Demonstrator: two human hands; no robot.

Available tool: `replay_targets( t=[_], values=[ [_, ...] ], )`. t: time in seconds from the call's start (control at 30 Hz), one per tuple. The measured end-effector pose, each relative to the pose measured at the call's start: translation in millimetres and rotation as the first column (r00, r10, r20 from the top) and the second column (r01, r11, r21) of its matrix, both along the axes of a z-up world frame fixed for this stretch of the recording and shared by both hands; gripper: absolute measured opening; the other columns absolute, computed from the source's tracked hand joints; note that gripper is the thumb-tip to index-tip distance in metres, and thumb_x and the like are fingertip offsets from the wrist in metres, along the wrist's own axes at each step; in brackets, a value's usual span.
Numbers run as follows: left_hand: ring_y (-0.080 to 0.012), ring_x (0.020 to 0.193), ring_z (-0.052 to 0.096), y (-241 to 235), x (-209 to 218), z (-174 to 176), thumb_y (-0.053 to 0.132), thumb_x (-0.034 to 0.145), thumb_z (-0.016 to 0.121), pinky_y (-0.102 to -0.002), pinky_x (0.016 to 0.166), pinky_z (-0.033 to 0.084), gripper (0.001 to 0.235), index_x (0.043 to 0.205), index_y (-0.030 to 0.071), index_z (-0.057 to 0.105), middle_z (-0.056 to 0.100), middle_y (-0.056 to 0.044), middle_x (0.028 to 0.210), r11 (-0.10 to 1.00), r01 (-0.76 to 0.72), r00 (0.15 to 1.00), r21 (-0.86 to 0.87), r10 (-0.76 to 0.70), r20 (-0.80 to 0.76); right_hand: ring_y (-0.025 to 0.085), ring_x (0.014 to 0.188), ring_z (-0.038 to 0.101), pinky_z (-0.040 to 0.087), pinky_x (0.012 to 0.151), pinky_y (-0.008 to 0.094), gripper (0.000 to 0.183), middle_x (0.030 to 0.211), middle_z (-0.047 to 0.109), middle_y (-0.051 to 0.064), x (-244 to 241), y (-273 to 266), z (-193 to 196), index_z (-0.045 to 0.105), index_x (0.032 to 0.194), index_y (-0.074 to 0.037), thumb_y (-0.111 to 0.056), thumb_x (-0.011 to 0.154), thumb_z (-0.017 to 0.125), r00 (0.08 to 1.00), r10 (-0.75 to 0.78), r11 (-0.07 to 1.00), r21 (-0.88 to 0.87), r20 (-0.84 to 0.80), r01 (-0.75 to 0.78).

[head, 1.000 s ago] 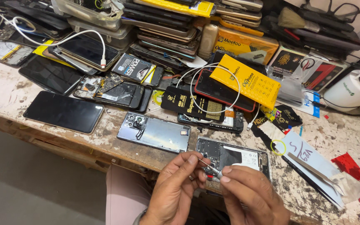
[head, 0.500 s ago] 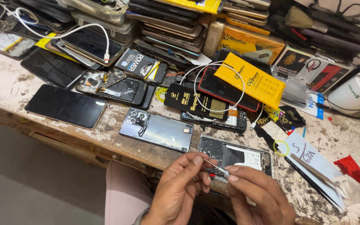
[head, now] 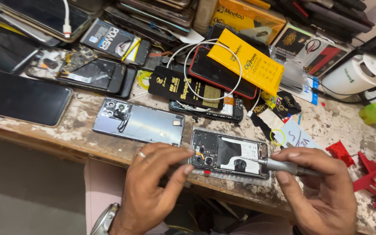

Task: The person uses a screwdriver to remove screws from a disassembled smartphone, then reassembles the device and powers it on to confirm functionality.

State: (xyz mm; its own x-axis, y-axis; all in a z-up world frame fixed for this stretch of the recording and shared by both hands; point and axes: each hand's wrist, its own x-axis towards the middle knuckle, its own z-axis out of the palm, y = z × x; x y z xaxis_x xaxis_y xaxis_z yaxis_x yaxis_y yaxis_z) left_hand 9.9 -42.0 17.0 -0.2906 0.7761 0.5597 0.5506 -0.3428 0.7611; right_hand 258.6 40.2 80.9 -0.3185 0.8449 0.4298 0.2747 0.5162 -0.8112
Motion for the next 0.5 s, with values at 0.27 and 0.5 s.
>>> replay_targets(
  t=[0.27,0.5],
  values=[
    [-0.0225,0.118,0.063,9.6,-1.1,-16.5,0.027,0.088,0.078,-0.044,0.104,0.040,0.026,0.108,0.011,0.071,0.072,-0.002,0.119,0.998,0.060,0.952,-0.003,-0.058,-0.302,0.025,0.111,0.075,0.061,0.097,0.038,0.043,0.113,0.074,0.013,-1.2,23.4,10.0,0.055,0.122,-0.002,0.006,0.083,0.073,0.846,0.312,0.904,0.140,0.432,-0.405],
    [-0.0354,0.136,0.050,17.1,-0.2,-16.9,0.043,0.090,0.070,-0.052,0.116,0.027,0.076,0.145,-0.005,0.046,0.058,-0.018,0.144,0.996,0.000,0.896,-0.088,-0.039,-0.442,0.026,0.109,0.076,0.061,0.091,0.036,0.049,0.115,0.072,0.013,-22.5,33.0,13.0,0.056,0.124,-0.002,0.007,0.080,0.077,0.740,0.432,0.827,0.101,0.515,-0.554]
  ],
)
